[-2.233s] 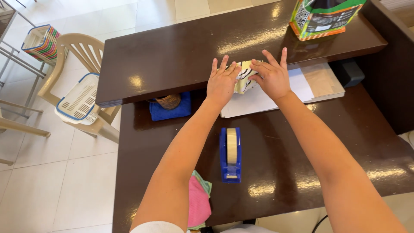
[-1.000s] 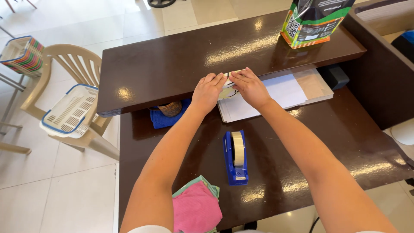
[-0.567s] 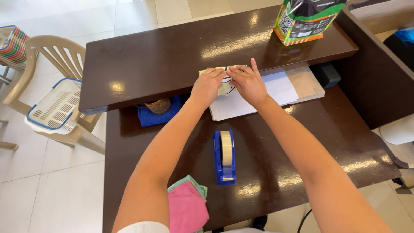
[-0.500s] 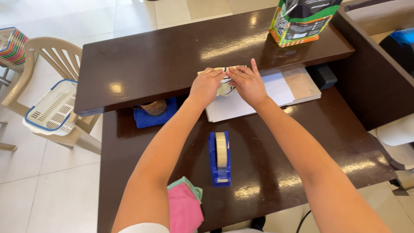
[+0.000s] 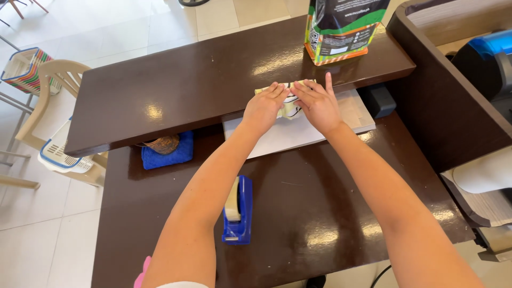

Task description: Folding small fabric cloths and organizing them on a counter.

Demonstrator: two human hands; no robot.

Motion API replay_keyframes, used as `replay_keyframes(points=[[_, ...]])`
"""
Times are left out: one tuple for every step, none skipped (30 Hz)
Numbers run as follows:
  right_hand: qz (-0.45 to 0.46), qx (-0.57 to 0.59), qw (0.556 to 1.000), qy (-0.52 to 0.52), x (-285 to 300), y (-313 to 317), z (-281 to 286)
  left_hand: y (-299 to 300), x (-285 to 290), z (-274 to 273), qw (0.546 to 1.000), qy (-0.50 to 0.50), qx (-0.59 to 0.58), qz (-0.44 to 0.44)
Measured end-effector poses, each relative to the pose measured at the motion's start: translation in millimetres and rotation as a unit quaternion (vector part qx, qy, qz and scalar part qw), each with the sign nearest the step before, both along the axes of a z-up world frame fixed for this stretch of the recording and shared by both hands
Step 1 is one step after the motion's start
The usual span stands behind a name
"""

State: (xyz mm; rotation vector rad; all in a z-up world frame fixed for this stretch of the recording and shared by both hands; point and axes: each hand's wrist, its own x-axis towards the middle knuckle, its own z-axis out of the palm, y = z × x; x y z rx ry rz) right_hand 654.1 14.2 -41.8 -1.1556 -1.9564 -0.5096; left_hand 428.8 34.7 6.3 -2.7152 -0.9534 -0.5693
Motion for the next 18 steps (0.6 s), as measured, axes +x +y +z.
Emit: replay_keyframes(points=[[0.001, -0.002, 1.0, 0.001, 9, 1, -2, 1, 9, -1, 1.0, 0.001, -0.002, 0.001], [0.004, 0.0, 1.0, 0.004, 17, 2, -3, 2, 17, -2, 1.0, 0.005, -0.001, 0.005], [0.005, 0.002, 1.0, 0.005, 26, 3, -4, 4, 26, -3, 1.0, 0.008, 0.001, 0.009], [0.007, 0.001, 1.0, 0.006, 34, 1, -4, 5, 35, -6, 1.0, 0.009, 0.0, 0.01], [0.001, -0.003, 1.0, 0.004, 42, 1, -3, 7, 44, -7, 1.0, 0.011, 0.0, 0.012], [-0.004, -0.007, 1.0, 0.002, 50, 0, -1, 9, 53, -8, 1.0, 0.013, 0.0, 0.013], [-0.004, -0.007, 1.0, 0.002, 60, 1, -3, 8, 62, -8, 1.0, 0.013, -0.001, 0.013], [-0.005, -0.011, 1.0, 0.005, 69, 1, -5, 8, 71, -7, 1.0, 0.007, -0.013, 0.014], [-0.005, -0.015, 1.0, 0.007, 78, 2, -6, 7, 79, -5, 1.0, 0.001, -0.024, 0.016], [-0.004, -0.015, 1.0, 0.006, 87, 4, -7, 8, 88, -4, 1.0, 0.0, -0.024, 0.016], [-0.001, -0.022, 1.0, 0.012, 95, 5, -8, 9, 95, -2, 0.999, -0.013, -0.041, 0.009], [0.001, -0.029, 0.999, 0.019, 103, 7, -10, 9, 102, -1, 0.998, -0.026, -0.058, 0.001], [0.003, -0.03, 0.999, 0.017, 110, 8, -11, 12, 109, -4, 0.998, -0.027, -0.059, 0.003], [0.003, -0.037, 0.999, 0.019, 117, 10, -13, 14, 117, -7, 0.997, -0.031, -0.068, 0.006], [0.003, -0.044, 0.999, 0.021, 125, 12, -13, 18, 124, -8, 0.996, -0.036, -0.076, 0.01], [0.004, -0.044, 0.999, 0.02, 131, 11, -14, 18, 131, -10, 0.996, -0.037, -0.077, 0.011], [0.003, -0.045, 0.999, 0.026, 137, 11, -14, 19, 137, -10, 0.997, -0.032, -0.075, 0.011], [0.002, -0.046, 0.998, 0.032, 142, 11, -14, 20, 143, -9, 0.997, -0.027, -0.072, 0.011]])
